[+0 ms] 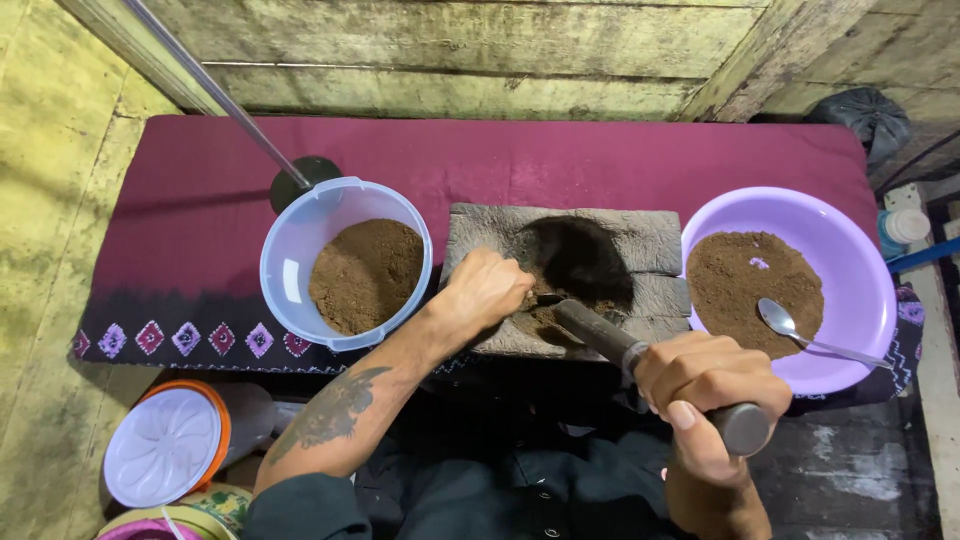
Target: Grinding brown powder in a stone mortar using a pestle and a spoon
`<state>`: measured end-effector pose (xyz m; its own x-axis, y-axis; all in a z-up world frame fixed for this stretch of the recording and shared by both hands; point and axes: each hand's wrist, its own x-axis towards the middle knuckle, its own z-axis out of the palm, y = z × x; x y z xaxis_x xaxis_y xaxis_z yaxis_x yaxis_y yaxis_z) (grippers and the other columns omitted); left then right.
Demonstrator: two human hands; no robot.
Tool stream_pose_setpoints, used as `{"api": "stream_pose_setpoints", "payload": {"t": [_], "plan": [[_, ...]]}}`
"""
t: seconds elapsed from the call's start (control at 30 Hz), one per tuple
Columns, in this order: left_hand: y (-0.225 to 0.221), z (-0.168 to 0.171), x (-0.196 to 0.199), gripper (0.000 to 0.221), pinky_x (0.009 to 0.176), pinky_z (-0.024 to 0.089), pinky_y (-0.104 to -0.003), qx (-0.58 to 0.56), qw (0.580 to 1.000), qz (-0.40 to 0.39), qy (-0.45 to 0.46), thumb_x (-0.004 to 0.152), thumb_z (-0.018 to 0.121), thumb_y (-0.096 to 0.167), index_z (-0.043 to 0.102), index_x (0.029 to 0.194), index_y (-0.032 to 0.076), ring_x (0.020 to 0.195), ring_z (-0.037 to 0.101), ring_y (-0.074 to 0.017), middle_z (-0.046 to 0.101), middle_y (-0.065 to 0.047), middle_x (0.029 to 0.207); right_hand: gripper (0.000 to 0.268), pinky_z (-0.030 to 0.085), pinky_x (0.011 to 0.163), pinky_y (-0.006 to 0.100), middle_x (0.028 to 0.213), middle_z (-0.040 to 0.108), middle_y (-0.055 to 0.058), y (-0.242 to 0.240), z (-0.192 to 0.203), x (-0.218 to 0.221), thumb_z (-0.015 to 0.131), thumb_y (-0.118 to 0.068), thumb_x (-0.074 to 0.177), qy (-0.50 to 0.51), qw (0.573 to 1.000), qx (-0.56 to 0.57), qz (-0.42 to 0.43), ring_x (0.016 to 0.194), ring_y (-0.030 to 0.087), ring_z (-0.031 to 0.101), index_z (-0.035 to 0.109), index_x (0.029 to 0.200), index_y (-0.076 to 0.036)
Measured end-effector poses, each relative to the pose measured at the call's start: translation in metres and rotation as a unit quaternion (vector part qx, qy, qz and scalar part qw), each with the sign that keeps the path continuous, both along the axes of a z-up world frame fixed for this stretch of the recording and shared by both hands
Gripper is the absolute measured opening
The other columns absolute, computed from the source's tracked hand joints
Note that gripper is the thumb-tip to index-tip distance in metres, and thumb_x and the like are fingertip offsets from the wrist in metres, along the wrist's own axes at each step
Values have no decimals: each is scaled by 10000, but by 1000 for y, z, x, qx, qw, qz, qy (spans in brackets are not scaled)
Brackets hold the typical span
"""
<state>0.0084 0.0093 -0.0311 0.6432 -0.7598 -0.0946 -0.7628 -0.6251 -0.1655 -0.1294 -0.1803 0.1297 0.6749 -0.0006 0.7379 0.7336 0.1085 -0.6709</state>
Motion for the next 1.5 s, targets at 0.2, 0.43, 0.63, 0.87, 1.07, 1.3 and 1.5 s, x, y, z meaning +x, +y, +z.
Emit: {"api": "stream_pose_setpoints", "payload": {"t": [0.2,0.43,0.63,0.87,1.07,1.3,1.5], "plan": [[32,41,-26,248,555,528,-453,-180,978,90,-59,965,714,375,654,793,206,572,718,-308,706,-23,608,359,265,453,343,541,249,63,18,-3,13,532,-15,844,45,997,-16,57,416,202,273,262,619,-85],[49,71,-56,371,695,567,-509,-240,945,214,59,1082,377,435,580,921,169,676,741,-348,692,-123,693,386,380,330,286,420,452,57,5,-61,48,606,-14,870,-74,992,4,100,313,187,421,479,513,-90],[49,37,-69,357,547,556,-386,-328,914,233,-60,1048,498,460,507,770,237,555,693,-261,585,-56,562,350,409,357,255,438,422,33,2,-16,27,563,-66,898,-10,997,5,80,346,153,406,458,566,-95],[43,36,-66,359,527,535,-335,-393,884,224,-117,1052,538,398,494,743,220,525,670,-232,552,-33,543,350,414,336,291,415,462,64,25,-43,44,607,-43,874,-36,994,-8,100,310,196,452,506,541,-78],[42,33,-67,358,530,534,-336,-413,878,210,-123,1059,542,384,505,750,206,537,675,-240,557,-38,554,382,397,338,301,411,454,72,26,-64,55,630,-2,860,-65,992,-7,107,305,207,430,491,512,-76],[42,27,-68,353,435,390,-394,-403,881,230,-96,1067,565,342,533,767,159,440,543,-237,517,-27,516,345,300,445,294,502,304,34,28,10,10,531,-108,846,117,993,-13,-25,402,162,292,327,568,-85],[40,35,-69,326,470,420,-412,-399,883,233,-85,1057,578,313,535,777,152,483,584,-258,551,-29,552,290,340,388,299,477,303,19,9,-4,13,523,-91,800,45,999,-30,-5,341,166,323,326,588,-101]]}}
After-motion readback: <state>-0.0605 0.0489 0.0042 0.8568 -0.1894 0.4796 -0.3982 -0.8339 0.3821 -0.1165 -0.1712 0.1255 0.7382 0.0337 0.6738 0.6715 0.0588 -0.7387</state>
